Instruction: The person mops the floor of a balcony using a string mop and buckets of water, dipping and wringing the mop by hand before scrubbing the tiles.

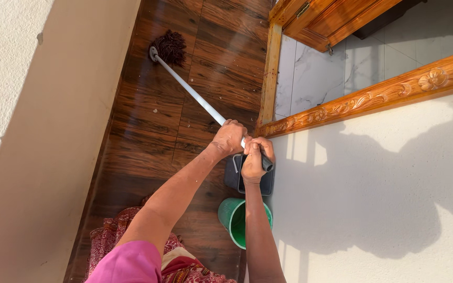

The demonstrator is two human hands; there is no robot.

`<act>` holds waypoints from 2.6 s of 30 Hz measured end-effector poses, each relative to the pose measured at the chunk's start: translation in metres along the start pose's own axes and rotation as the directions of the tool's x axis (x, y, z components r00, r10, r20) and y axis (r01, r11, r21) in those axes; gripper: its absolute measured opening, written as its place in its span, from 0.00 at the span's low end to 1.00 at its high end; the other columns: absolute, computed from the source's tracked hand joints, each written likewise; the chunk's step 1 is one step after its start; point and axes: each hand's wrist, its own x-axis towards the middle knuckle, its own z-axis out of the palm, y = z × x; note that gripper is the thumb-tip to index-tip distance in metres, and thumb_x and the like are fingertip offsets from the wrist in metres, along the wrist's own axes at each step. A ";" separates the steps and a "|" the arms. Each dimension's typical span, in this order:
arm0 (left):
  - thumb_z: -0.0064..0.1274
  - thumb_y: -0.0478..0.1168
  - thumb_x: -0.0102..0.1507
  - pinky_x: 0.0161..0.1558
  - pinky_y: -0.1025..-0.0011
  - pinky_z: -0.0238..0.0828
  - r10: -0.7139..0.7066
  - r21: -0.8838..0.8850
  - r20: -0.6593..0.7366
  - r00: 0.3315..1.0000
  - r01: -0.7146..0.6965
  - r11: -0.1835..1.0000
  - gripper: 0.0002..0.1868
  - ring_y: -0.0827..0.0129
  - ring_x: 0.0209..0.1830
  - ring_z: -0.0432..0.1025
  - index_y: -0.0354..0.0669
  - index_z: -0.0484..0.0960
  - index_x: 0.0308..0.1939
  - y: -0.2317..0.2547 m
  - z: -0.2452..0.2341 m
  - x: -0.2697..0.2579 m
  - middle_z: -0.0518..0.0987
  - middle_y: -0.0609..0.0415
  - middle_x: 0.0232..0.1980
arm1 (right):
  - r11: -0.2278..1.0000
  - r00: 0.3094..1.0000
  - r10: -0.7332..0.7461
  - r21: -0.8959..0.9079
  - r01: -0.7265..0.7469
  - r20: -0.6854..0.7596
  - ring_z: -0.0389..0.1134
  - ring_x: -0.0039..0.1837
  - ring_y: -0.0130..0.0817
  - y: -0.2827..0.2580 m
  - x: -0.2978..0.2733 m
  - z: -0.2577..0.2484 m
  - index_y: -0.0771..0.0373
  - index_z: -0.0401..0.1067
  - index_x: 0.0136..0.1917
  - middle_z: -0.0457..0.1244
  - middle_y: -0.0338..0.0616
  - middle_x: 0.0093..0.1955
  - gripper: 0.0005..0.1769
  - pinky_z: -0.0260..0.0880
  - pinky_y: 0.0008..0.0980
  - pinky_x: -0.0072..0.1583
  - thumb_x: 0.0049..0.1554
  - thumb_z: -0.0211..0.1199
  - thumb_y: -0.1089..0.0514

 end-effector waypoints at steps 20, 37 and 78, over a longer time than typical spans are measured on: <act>0.60 0.37 0.61 0.47 0.57 0.69 -0.143 -0.271 -0.402 0.905 0.032 0.962 0.18 0.54 0.32 0.70 0.37 0.72 0.19 0.075 -0.062 -0.178 0.74 0.49 0.25 | 0.968 0.893 0.193 0.072 -0.241 0.406 0.57 0.39 0.26 -0.177 -0.095 0.057 0.72 0.72 0.49 0.63 0.48 0.41 0.15 0.57 0.26 0.41 0.69 0.55 0.56; 0.60 0.34 0.58 0.45 0.60 0.65 -0.228 -0.266 -0.399 0.888 0.126 0.956 0.16 0.57 0.37 0.64 0.38 0.68 0.22 -0.157 -0.086 -0.057 0.71 0.52 0.29 | 0.991 0.883 0.130 -0.095 -0.097 0.452 0.54 0.35 0.23 0.050 0.000 0.158 0.69 0.71 0.47 0.55 0.35 0.31 0.16 0.54 0.27 0.40 0.69 0.49 0.57; 0.63 0.40 0.53 0.56 0.66 0.70 0.152 -0.398 -0.040 0.988 -0.156 0.904 0.18 0.60 0.37 0.67 0.40 0.67 0.21 0.046 -0.021 -0.112 0.72 0.54 0.27 | 0.967 0.954 -0.114 -0.191 0.171 0.276 0.62 0.39 0.31 -0.113 -0.078 0.020 0.70 0.68 0.43 0.62 0.46 0.37 0.07 0.63 0.29 0.44 0.59 0.58 0.62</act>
